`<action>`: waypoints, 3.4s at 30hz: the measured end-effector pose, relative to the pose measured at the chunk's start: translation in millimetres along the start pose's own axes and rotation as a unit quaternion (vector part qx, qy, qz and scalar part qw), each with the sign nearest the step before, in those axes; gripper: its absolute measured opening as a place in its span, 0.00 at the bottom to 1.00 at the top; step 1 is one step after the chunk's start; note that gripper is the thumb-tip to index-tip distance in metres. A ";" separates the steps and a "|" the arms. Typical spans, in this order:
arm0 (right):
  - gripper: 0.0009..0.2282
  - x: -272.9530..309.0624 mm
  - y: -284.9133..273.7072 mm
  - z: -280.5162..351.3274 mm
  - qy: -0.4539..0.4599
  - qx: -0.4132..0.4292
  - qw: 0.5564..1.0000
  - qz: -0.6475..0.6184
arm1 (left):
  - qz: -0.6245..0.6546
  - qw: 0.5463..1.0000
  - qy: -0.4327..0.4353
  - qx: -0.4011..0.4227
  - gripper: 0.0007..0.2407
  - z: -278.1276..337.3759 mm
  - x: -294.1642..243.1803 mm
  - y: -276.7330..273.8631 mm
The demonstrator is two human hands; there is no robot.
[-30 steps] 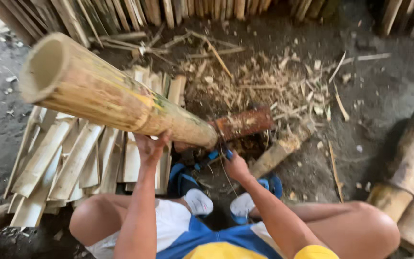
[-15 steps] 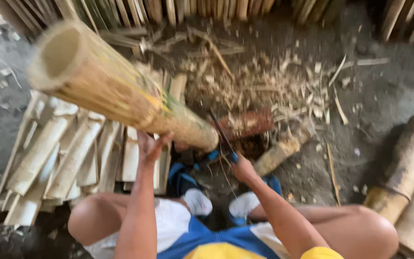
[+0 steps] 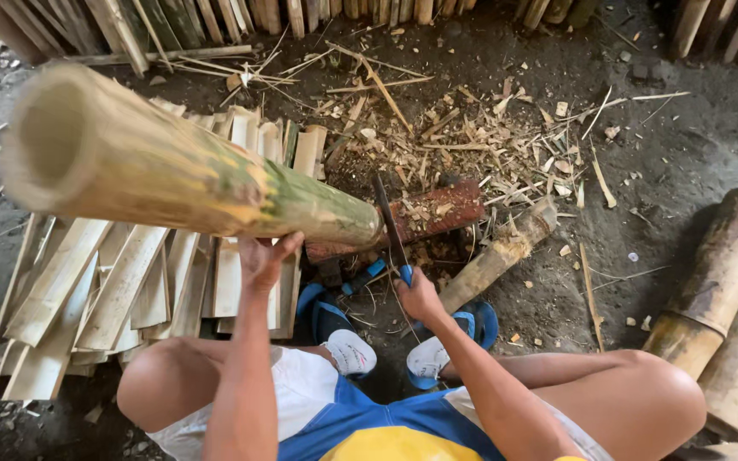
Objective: The person sits on the ground and uses a knife and a wooden mallet to split a large bamboo pole into smaller strips. They repeatedly position the bamboo, strike the knife with the mallet, and separate the resulting pieces.
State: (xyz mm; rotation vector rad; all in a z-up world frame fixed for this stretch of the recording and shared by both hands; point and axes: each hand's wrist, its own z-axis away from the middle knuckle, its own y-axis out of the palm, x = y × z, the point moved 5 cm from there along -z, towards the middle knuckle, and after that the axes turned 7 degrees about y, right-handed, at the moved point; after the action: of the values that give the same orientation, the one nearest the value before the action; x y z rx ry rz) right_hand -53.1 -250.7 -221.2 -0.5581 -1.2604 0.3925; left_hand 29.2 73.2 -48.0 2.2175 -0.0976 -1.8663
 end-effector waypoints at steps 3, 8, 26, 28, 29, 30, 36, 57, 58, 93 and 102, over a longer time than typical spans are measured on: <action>0.15 15.6 -5.4 0.4 0.052 0.056 0.995 0.071 | -0.015 0.997 0.073 -0.001 0.39 -4.6 -0.3 -5.1; 0.17 104.4 -25.2 22.7 -0.076 0.060 0.993 0.069 | -0.025 0.985 0.118 -0.123 0.38 3.0 5.3 10.8; 0.15 94.9 -21.3 10.8 -0.056 0.061 0.993 0.084 | -0.051 0.994 0.088 -0.039 0.35 -2.6 11.0 -0.9; 0.15 69.9 -16.2 8.5 -0.021 0.055 0.994 0.092 | -0.070 0.993 0.083 -0.039 0.34 -4.8 4.1 1.8; 0.15 50.0 -13.8 5.3 0.009 0.057 0.994 0.098 | -0.078 0.993 0.080 -0.040 0.34 -1.3 2.5 2.6; 0.15 35.6 -16.4 -9.8 0.024 0.054 0.993 0.104 | -0.082 0.992 0.093 -0.038 0.35 -4.5 -1.0 5.6; 0.14 60.2 -42.9 -13.1 0.050 0.106 0.981 0.154 | -0.040 0.998 0.049 0.029 0.30 -11.4 -8.8 1.5; 0.09 -4.0 2.4 5.5 0.148 0.105 0.980 -0.081 | -0.118 0.987 0.070 -0.088 0.51 1.8 -4.0 24.0; 0.10 0.3 -3.8 5.7 0.117 0.079 0.989 -0.034 | -0.131 0.989 0.026 -0.056 0.50 -2.6 0.1 11.6; 0.15 89.2 -32.4 22.9 0.023 0.080 0.992 0.095 | -0.081 0.995 0.053 -0.038 0.35 1.2 -22.3 16.6; 0.15 21.8 -29.3 6.1 0.046 0.054 0.991 0.111 | -0.083 0.991 0.092 -0.050 0.41 -7.6 -31.6 39.9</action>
State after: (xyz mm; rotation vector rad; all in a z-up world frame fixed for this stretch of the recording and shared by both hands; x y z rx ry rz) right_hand -53.8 -260.8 -185.6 -0.6188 -1.0860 0.6107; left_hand 35.0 42.1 -7.5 2.3771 0.2148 -1.6930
